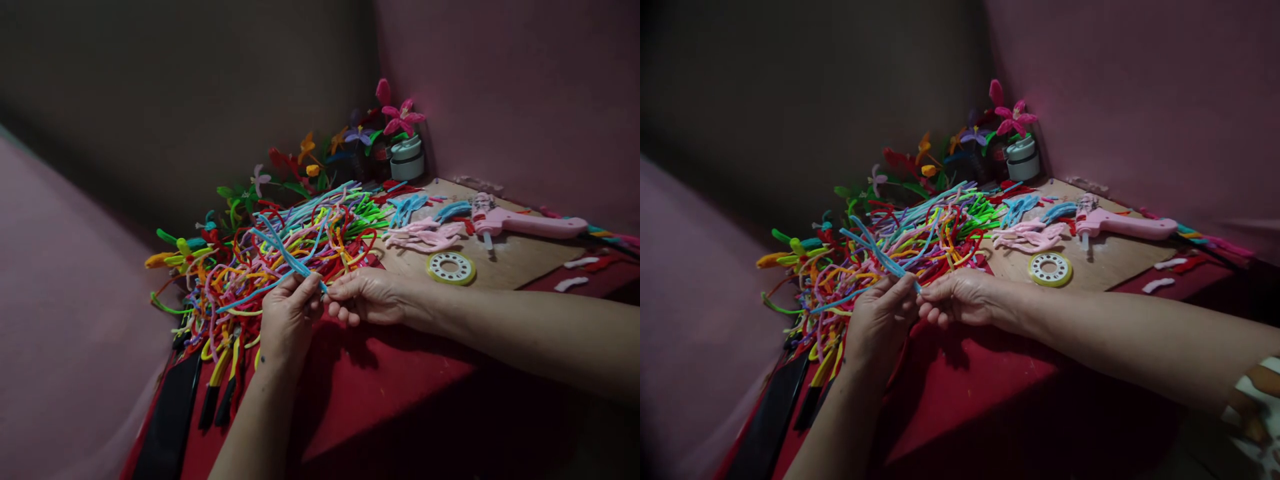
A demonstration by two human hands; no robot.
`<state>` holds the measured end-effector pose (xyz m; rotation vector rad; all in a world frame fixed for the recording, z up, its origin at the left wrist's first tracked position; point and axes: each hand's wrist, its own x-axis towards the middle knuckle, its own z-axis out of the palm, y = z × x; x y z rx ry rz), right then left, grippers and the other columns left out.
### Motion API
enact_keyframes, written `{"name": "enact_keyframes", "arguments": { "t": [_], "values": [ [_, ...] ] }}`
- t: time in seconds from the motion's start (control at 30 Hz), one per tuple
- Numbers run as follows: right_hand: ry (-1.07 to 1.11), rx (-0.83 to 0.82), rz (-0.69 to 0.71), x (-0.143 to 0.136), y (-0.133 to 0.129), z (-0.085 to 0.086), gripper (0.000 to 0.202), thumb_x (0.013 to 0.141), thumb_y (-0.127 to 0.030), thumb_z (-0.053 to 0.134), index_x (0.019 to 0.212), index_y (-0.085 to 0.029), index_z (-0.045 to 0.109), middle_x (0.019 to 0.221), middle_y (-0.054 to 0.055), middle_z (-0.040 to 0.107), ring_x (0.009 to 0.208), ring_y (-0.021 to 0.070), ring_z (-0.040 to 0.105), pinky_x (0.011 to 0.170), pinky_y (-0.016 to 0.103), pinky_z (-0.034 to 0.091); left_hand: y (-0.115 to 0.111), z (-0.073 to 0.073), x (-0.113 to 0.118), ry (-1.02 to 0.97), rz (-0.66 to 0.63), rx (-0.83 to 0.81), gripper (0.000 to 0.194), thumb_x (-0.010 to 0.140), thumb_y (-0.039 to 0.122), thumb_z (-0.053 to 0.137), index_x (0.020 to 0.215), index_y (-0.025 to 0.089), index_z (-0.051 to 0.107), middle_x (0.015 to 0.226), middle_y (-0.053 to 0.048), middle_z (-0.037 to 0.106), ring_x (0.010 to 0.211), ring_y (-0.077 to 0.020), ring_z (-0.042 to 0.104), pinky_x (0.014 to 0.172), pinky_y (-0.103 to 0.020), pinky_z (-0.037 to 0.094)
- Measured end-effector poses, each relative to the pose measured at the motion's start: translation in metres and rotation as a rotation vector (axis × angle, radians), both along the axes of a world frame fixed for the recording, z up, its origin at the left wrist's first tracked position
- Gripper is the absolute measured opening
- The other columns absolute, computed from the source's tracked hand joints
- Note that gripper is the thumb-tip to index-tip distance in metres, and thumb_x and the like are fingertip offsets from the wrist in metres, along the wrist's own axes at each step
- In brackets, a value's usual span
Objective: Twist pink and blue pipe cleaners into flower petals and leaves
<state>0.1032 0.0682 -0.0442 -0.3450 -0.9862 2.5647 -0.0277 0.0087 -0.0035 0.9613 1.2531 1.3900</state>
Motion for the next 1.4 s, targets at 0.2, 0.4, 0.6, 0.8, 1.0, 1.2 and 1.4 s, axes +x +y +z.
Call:
{"name": "enact_keyframes", "arguments": {
  "t": [0.2,0.4,0.6,0.8,1.0,1.2,1.4],
  "values": [
    [-0.106,0.308,-0.198,0.004,-0.004,0.016,0.013,0.076,-0.015,0.056,0.068,-0.007,0.063,0.062,0.005,0.062,0.049,0.0088,0.055,0.047,0.020,0.044,0.000,0.000,0.001,0.017,0.027,0.020,0.017,0.068,0.027,0.067,0.075,0.015,0.056,0.059,0.004,0.050,0.047,-0.0052,0.047,0.048,-0.018,0.039],
    [-0.285,0.416,-0.302,0.004,-0.010,0.024,0.014,0.073,-0.016,0.059,0.061,-0.009,0.060,0.054,0.002,0.060,0.042,0.0073,0.051,0.044,0.020,0.040,0.003,0.006,0.003,-0.093,0.071,0.019,0.017,0.062,0.021,0.069,0.071,0.015,0.056,0.056,0.005,0.047,0.046,-0.0039,0.045,0.044,-0.015,0.036],
    [-0.249,0.428,-0.303,0.005,-0.009,0.024,0.014,0.075,-0.018,0.058,0.065,-0.008,0.061,0.058,0.003,0.063,0.044,0.0070,0.054,0.048,0.020,0.043,0.004,0.008,-0.002,-0.106,0.143,0.029,0.020,0.059,0.018,0.071,0.067,0.014,0.053,0.055,0.005,0.048,0.044,-0.0033,0.044,0.041,-0.014,0.034],
    [-0.264,0.412,-0.337,0.005,-0.010,0.026,0.015,0.074,-0.021,0.059,0.066,-0.009,0.063,0.055,0.003,0.062,0.044,0.0072,0.053,0.045,0.019,0.041,0.000,0.005,0.001,-0.003,0.080,-0.025,0.017,0.063,0.022,0.069,0.070,0.014,0.056,0.054,0.004,0.050,0.044,-0.0034,0.044,0.043,-0.014,0.036],
    [-0.228,0.375,-0.306,0.005,-0.006,0.021,0.012,0.067,-0.020,0.062,0.063,-0.009,0.064,0.055,0.003,0.062,0.045,0.0086,0.053,0.048,0.022,0.043,-0.001,0.003,0.001,0.043,0.035,-0.018,0.017,0.065,0.025,0.068,0.070,0.015,0.056,0.056,0.004,0.052,0.045,-0.0041,0.044,0.045,-0.016,0.038],
    [-0.209,0.381,-0.316,0.003,-0.003,0.018,0.009,0.063,-0.013,0.059,0.056,-0.010,0.063,0.049,0.001,0.058,0.044,0.0084,0.050,0.048,0.022,0.038,-0.002,0.004,0.001,0.044,0.027,-0.031,0.022,0.063,0.026,0.070,0.065,0.014,0.052,0.052,0.004,0.049,0.043,-0.0039,0.042,0.043,-0.016,0.036],
    [-0.249,0.444,-0.373,0.004,-0.004,0.020,0.011,0.064,-0.012,0.057,0.054,-0.010,0.062,0.050,0.001,0.059,0.043,0.0069,0.047,0.046,0.020,0.035,0.000,0.000,-0.001,0.186,0.018,-0.026,0.019,0.067,0.031,0.067,0.071,0.015,0.058,0.052,0.004,0.050,0.039,-0.0029,0.037,0.038,-0.015,0.029]
  ]
}}
